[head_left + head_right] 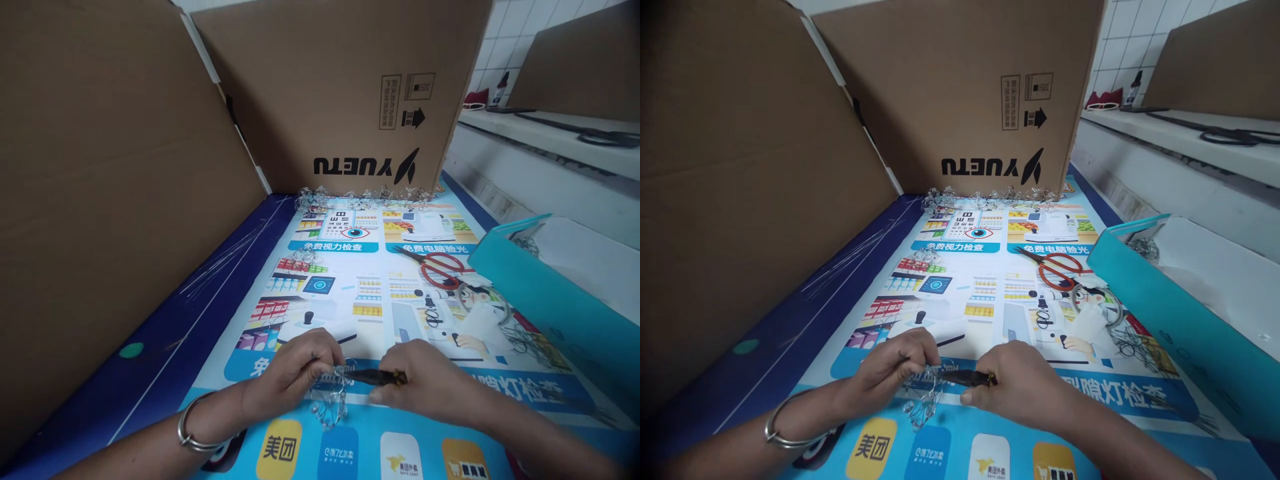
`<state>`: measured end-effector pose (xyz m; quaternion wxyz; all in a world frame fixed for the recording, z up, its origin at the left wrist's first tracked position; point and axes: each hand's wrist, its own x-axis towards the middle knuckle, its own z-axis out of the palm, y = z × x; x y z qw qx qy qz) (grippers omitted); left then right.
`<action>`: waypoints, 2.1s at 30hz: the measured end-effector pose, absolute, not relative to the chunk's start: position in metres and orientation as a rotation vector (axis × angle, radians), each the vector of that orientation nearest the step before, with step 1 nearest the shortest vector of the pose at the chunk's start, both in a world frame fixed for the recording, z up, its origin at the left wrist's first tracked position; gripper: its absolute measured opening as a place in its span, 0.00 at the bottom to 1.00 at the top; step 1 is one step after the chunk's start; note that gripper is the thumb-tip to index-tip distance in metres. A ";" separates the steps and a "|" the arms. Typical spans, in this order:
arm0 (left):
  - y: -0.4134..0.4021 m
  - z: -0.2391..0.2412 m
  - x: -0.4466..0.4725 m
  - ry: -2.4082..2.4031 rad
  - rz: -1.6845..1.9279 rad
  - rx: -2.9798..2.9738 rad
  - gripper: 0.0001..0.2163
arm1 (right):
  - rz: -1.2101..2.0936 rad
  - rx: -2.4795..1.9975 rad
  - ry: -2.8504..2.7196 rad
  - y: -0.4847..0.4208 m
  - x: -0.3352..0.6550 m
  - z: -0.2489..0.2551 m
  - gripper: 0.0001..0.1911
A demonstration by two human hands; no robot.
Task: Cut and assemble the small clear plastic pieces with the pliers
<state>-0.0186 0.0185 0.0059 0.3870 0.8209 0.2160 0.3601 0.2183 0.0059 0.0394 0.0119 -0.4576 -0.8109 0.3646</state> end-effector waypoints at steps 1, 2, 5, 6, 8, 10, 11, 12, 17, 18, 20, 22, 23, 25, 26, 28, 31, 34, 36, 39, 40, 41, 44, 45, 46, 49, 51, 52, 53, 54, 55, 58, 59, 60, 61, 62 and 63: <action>0.019 0.006 -0.019 0.560 0.920 2.082 0.09 | 1.019 -1.458 -2.550 0.004 0.217 0.039 0.19; 0.019 0.006 -0.019 0.575 0.925 2.072 0.09 | 0.913 -1.486 -2.562 0.003 0.216 0.039 0.18; 0.019 0.005 -0.020 0.630 0.935 2.045 0.09 | 0.723 -1.529 -2.569 -0.002 0.213 0.040 0.15; 0.019 0.004 -0.021 0.642 0.937 2.043 0.09 | 0.689 -1.532 -2.568 -0.003 0.212 0.041 0.14; 0.019 0.004 -0.021 0.654 0.946 2.047 0.09 | 0.629 -1.523 -2.566 -0.006 0.211 0.041 0.12; 0.018 0.003 -0.021 0.665 0.962 2.063 0.09 | 0.567 -1.515 -2.555 -0.008 0.210 0.040 0.10; 0.018 0.004 -0.020 0.667 0.967 2.080 0.08 | 0.536 -1.514 -2.548 -0.009 0.209 0.039 0.09; 0.018 0.004 -0.020 0.665 0.969 2.100 0.08 | 0.502 -1.516 -2.539 -0.009 0.209 0.038 0.08; 0.018 0.005 -0.019 0.670 0.993 2.177 0.03 | 0.371 -1.516 -2.517 -0.008 0.209 0.035 0.05; 0.018 0.005 -0.019 0.679 0.998 2.193 0.02 | 0.364 -1.514 -2.519 -0.008 0.209 0.035 0.04; 0.018 0.004 -0.019 0.697 1.002 2.227 0.03 | 0.366 -1.515 -2.528 -0.008 0.209 0.035 0.04; 0.017 0.003 -0.018 0.706 1.001 2.257 0.05 | 0.376 -1.520 -2.543 -0.009 0.208 0.036 0.04; 0.017 0.003 -0.018 0.708 1.000 2.271 0.05 | 0.375 -1.525 -2.548 -0.009 0.208 0.036 0.04; 0.016 0.003 -0.017 0.712 1.005 2.294 0.06 | 0.366 -1.535 -2.557 -0.009 0.207 0.036 0.04; 0.016 0.003 -0.016 0.712 1.014 2.303 0.06 | 0.359 -1.537 -2.562 -0.009 0.207 0.036 0.04; 0.015 0.005 -0.015 0.719 1.020 2.315 0.06 | 0.349 -1.535 -2.573 -0.009 0.206 0.035 0.04; 0.014 0.005 -0.013 0.739 1.000 2.332 0.06 | 0.327 -1.521 -2.589 -0.008 0.206 0.034 0.04; 0.014 0.004 -0.013 0.749 1.000 2.346 0.07 | 0.325 -1.508 -2.602 -0.007 0.205 0.034 0.05; 0.014 0.002 -0.012 0.755 1.016 2.351 0.07 | 0.330 -1.506 -2.612 -0.007 0.205 0.034 0.06; 0.012 0.002 -0.011 0.787 1.023 2.353 0.07 | 0.330 -1.507 -2.626 -0.006 0.204 0.034 0.06; 0.012 0.003 -0.010 0.798 1.016 2.354 0.07 | 0.331 -1.503 -2.632 -0.006 0.204 0.034 0.06; 0.011 0.003 -0.010 0.808 1.010 2.354 0.07 | 0.330 -1.499 -2.638 -0.005 0.204 0.034 0.06; 0.010 0.003 -0.009 0.840 1.006 2.352 0.07 | 0.314 -1.489 -2.649 -0.005 0.203 0.034 0.06; 0.009 0.002 -0.009 0.855 1.008 2.350 0.07 | 0.302 -1.486 -2.651 -0.005 0.203 0.033 0.06; 0.009 0.001 -0.009 0.870 1.013 2.347 0.07 | 0.287 -1.482 -2.655 -0.005 0.203 0.032 0.06; 0.007 -0.002 -0.009 0.916 1.005 2.341 0.07 | 0.204 -1.454 -2.671 -0.007 0.202 0.028 0.06; 0.006 -0.003 -0.009 0.947 0.992 2.338 0.07 | 0.103 -1.425 -2.677 -0.008 0.202 0.023 0.05; 0.006 -0.004 -0.009 0.961 0.986 2.339 0.07 | 0.047 -1.412 -2.680 -0.010 0.202 0.021 0.05; 0.005 -0.004 -0.008 0.974 0.984 2.339 0.07 | -0.008 -1.400 -2.683 -0.011 0.202 0.019 0.05; 0.004 -0.004 -0.008 0.987 0.982 2.338 0.06 | -0.058 -1.393 -2.687 -0.012 0.201 0.017 0.05; 0.004 -0.005 -0.008 0.997 0.980 2.339 0.06 | -0.100 -1.388 -2.692 -0.013 0.201 0.016 0.05; 0.002 -0.005 -0.007 1.038 0.966 2.332 0.06 | -0.178 -1.388 -2.716 -0.014 0.201 0.015 0.03; 0.002 -0.004 -0.006 1.054 0.958 2.326 0.06 | -0.186 -1.385 -2.729 -0.014 0.201 0.015 0.03; 0.002 -0.004 -0.006 1.065 0.950 2.320 0.05 | -0.182 -1.385 -2.742 -0.015 0.201 0.015 0.03; 0.001 -0.004 -0.006 1.072 0.946 2.314 0.05 | -0.170 -1.385 -2.750 -0.014 0.201 0.015 0.04; 0.001 -0.004 -0.006 1.077 0.943 2.309 0.05 | -0.154 -1.388 -2.754 -0.014 0.201 0.015 0.05; 0.001 -0.003 -0.006 1.077 0.942 2.306 0.05 | -0.136 -1.392 -2.752 -0.014 0.202 0.015 0.05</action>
